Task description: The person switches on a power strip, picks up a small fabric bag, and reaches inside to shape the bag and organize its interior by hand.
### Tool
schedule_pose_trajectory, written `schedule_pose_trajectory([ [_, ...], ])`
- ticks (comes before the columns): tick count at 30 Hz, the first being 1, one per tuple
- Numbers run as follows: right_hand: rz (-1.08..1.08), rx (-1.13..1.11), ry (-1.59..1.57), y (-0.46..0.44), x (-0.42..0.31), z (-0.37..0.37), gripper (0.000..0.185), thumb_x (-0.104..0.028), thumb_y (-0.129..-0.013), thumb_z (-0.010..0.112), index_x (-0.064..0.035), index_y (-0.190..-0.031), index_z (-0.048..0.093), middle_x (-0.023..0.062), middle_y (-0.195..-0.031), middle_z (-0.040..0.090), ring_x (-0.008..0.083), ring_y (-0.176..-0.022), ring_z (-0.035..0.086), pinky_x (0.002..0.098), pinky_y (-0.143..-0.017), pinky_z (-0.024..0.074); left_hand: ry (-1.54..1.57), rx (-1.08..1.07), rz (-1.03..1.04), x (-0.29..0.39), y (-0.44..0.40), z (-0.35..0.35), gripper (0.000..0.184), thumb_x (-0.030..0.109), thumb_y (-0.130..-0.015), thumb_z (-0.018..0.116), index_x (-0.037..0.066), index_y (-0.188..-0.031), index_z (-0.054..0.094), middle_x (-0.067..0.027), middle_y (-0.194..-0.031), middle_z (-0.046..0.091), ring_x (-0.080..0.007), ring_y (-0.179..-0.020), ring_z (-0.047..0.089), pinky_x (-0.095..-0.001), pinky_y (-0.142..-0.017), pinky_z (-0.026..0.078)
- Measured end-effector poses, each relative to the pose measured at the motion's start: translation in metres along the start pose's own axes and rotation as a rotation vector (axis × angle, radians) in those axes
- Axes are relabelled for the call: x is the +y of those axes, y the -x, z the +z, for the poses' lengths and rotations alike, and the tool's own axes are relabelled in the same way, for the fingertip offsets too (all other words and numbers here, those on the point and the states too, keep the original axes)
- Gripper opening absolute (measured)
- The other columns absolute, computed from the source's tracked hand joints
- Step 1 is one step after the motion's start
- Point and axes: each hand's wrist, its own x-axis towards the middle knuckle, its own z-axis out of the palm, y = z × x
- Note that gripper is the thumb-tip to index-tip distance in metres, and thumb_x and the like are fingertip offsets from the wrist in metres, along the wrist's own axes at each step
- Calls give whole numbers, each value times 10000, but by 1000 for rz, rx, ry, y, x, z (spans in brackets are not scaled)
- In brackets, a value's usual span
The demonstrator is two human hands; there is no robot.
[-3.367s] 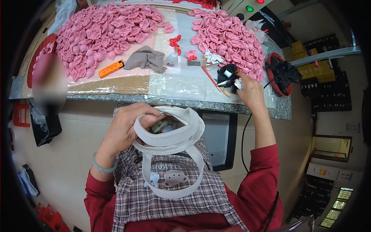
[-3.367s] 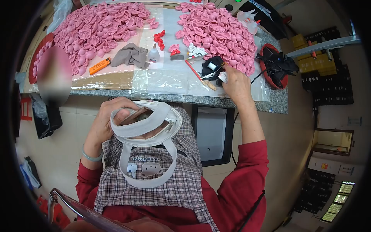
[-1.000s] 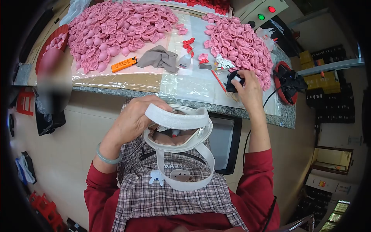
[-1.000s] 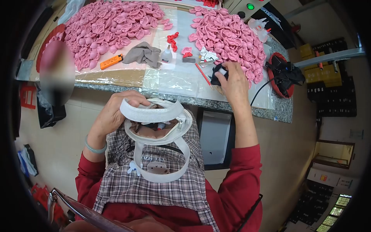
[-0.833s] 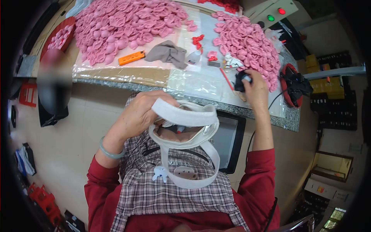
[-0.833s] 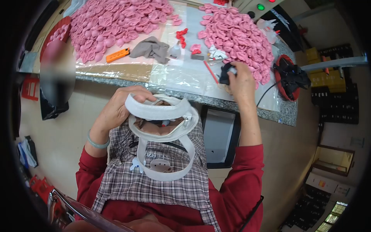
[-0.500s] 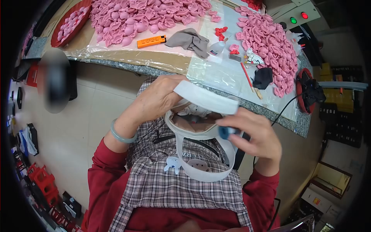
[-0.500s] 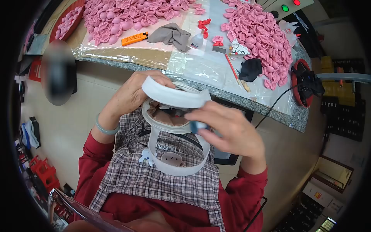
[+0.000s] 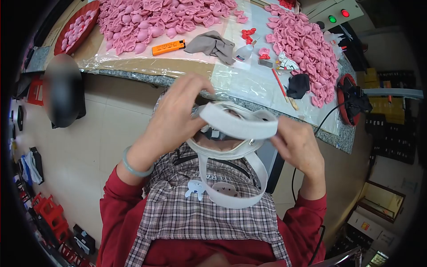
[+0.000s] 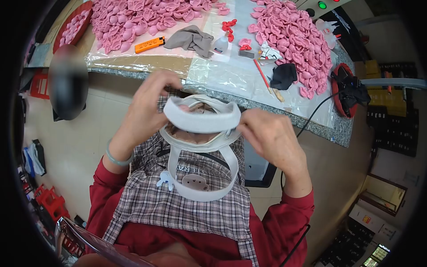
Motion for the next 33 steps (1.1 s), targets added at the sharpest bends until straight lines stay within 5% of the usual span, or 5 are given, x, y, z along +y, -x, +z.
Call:
schedule_pose_trajectory([
  [7,240,-54,-329,-1,19,31,213,-137,-920,746,7,-1066,688,144,-808,658,265,-652,654,369,-621,509,53,-773,-145,53,29,-34,262,184,-883,782,29,-1088,727,-144,-986,737,-352,-941,712,-437,-828,550],
  [11,241,-5,-423,-3,27,55,195,-119,-940,683,44,-1048,686,148,-731,641,207,-599,627,365,-600,499,55,-340,408,37,17,17,314,103,-880,719,16,-1179,675,-159,-959,713,-368,-843,709,-454,-765,565],
  [19,480,-73,-865,-5,29,65,330,-339,-1068,654,-27,-1021,750,-9,-701,676,52,-545,603,221,-481,469,-60,-489,499,16,-1,52,407,27,-789,751,21,-1189,677,-161,-1010,694,-326,-893,713,-428,-771,571],
  [26,516,-119,-1057,-7,29,71,213,-168,-1057,607,6,-1036,728,-2,-717,664,56,-533,601,229,-481,475,-77,-429,462,28,-1,53,321,62,-707,727,85,-1024,685,-138,-924,634,-331,-854,691,-460,-715,543],
  [33,420,-86,-983,-3,31,75,243,-228,-1058,609,-7,-980,677,32,-718,657,145,-578,645,314,-531,493,150,-510,190,16,5,55,157,136,-884,772,63,-1013,719,-120,-937,728,-308,-869,702,-421,-797,553],
])
